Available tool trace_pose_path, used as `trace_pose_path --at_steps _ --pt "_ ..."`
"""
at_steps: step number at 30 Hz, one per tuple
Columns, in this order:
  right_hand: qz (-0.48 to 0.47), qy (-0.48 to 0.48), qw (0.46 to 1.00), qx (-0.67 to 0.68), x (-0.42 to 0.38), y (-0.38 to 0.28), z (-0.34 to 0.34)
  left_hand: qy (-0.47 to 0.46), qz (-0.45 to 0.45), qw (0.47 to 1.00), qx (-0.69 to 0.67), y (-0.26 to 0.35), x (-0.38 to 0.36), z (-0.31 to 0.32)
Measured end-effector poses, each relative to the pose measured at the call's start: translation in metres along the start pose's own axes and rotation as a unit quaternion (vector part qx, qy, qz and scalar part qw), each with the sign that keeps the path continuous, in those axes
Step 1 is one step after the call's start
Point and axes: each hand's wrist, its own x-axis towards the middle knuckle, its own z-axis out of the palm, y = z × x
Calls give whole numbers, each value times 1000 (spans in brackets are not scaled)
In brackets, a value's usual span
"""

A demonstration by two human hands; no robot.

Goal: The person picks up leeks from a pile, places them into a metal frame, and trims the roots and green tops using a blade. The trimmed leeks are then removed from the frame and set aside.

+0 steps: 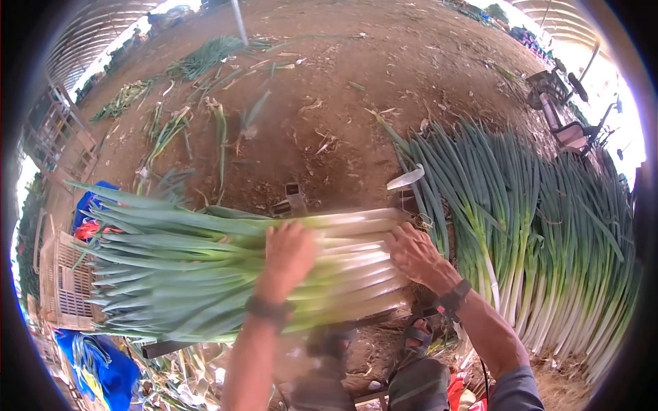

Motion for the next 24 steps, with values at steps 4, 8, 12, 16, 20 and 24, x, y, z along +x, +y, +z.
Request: trace_pose_path --at_steps 4,8,12,16,20,24 --pt "-7 5 1000 -1 2 3 4 0 10 1000 5 -4 0 7" --pt "-8 29 1000 4 0 4 2 46 26 998 24 -4 2 5" --pt "21 -20 999 44 -1 2 -8 86 23 996 21 -3 3 4" --pt "29 -10 998 54 -2 0 -10 121 24 992 19 -2 1 -1" --pt "20 15 997 73 -5 3 -5 117 7 993 25 0 3 -6" --pt "33 -30 997 61 -7 5 0 115 -2 993 11 4 9 -4"
